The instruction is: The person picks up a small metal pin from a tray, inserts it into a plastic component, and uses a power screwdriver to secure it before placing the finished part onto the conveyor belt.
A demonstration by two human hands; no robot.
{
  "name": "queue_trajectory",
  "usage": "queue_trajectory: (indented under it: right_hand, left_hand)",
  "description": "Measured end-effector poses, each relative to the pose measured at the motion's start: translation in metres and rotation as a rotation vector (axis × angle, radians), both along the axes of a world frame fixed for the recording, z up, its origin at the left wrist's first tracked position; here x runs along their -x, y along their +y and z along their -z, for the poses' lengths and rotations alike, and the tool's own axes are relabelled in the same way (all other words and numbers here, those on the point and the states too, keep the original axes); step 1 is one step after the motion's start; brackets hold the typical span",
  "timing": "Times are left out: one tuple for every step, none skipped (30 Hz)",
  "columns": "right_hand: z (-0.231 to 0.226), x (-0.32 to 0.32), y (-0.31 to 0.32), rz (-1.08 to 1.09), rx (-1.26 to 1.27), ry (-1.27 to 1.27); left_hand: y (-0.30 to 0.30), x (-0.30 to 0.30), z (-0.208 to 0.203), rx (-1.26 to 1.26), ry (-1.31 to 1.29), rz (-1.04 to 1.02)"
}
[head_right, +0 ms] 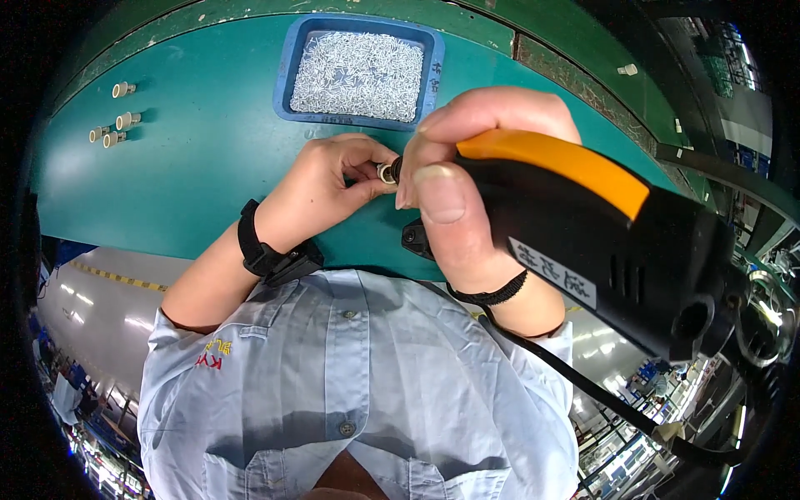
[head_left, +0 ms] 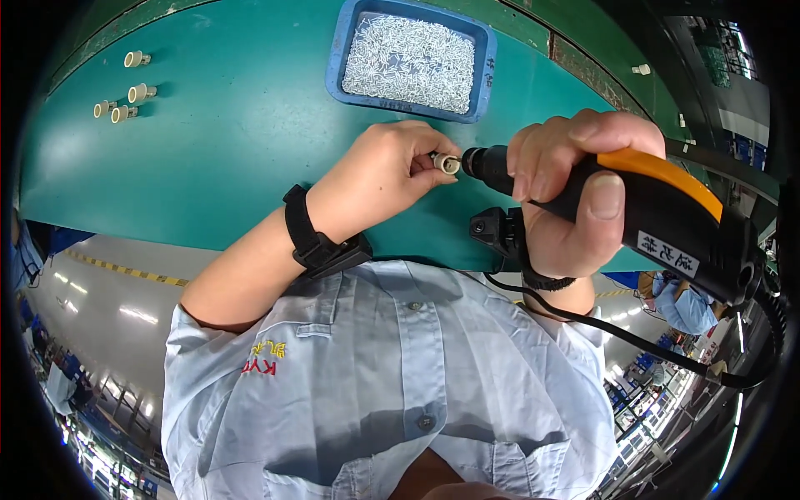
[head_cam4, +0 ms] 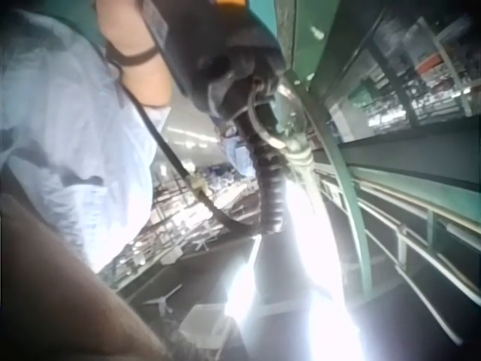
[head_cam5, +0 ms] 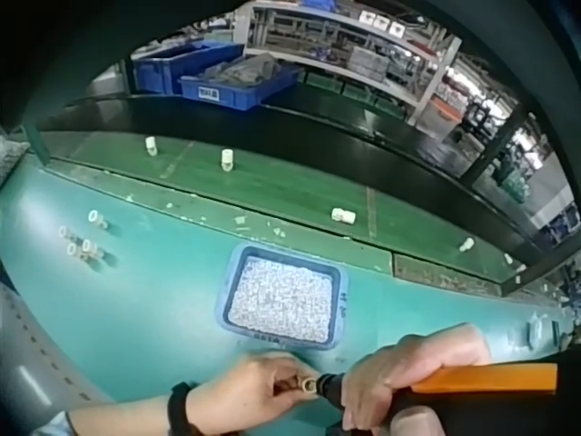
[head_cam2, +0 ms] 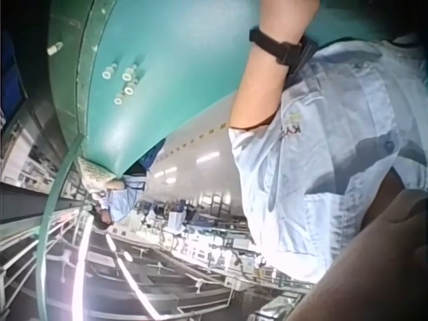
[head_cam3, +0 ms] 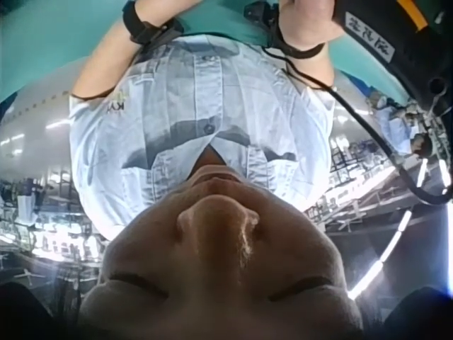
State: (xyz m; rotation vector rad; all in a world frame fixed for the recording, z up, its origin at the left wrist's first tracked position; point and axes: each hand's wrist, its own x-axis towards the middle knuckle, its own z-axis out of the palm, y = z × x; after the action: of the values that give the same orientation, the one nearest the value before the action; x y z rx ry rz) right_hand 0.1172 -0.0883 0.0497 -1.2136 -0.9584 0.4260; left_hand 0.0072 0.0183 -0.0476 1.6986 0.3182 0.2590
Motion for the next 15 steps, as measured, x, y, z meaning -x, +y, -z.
queue_trajectory:
  right_hand:
    - [0.0, 0.001, 0.0, 0.004, 0.008, -0.016]
    - [-0.001, 0.001, 0.001, 0.007, 0.015, -0.029]
    - [-0.001, 0.001, 0.001, 0.009, 0.022, -0.043]
    - [-0.001, 0.001, 0.002, 0.007, 0.024, -0.042]
    - [-0.001, 0.001, 0.003, 0.006, 0.03, -0.059]
    - [-0.001, 0.0, 0.004, 0.006, 0.037, -0.076]
    - [-0.001, 0.0, 0.005, 0.004, 0.043, -0.095]
    - [-0.001, 0.0, 0.006, 0.001, 0.045, -0.094]
    - [-0.001, -0.001, 0.007, -0.007, 0.061, -0.101]
    - [-0.001, -0.002, 0.008, -0.015, 0.077, -0.108]
    - [-0.001, -0.002, 0.008, -0.023, 0.093, -0.116]
    - [0.0, -0.002, 0.009, -0.025, 0.095, -0.116]
    - [0.001, -0.001, 0.01, -0.021, 0.087, -0.104]
    - [0.002, -0.001, 0.011, -0.017, 0.079, -0.092]
    - [0.002, 0.0, 0.011, -0.013, 0.07, -0.081]
  left_hand:
    - [0.0, 0.0, -0.001, 0.003, 0.0, -0.001]
    - [0.0, 0.0, -0.002, 0.006, 0.003, -0.004]
    - [0.0, 0.0, -0.002, 0.009, 0.005, -0.007]
    - [-0.001, 0.001, -0.002, 0.011, 0.007, -0.009]
    - [-0.001, 0.001, -0.002, 0.011, 0.005, -0.012]
    - [-0.001, 0.001, -0.002, 0.012, 0.004, -0.015]
    - [-0.001, 0.001, -0.002, 0.012, 0.002, -0.019]
    - [0.0, 0.001, -0.002, 0.015, 0.003, -0.023]
    - [0.0, 0.001, -0.001, 0.017, 0.003, -0.016]
    - [0.001, 0.001, -0.001, 0.019, 0.003, -0.01]
    - [0.002, 0.002, -0.002, 0.02, 0.003, -0.004]
    - [0.002, 0.002, -0.002, 0.022, 0.002, -0.006]
    - [0.002, 0.002, -0.002, 0.011, 0.002, -0.006]
    - [0.002, 0.002, -0.003, 0.0, 0.0, -0.007]
    - [0.003, 0.002, -0.004, -0.012, -0.001, -0.007]
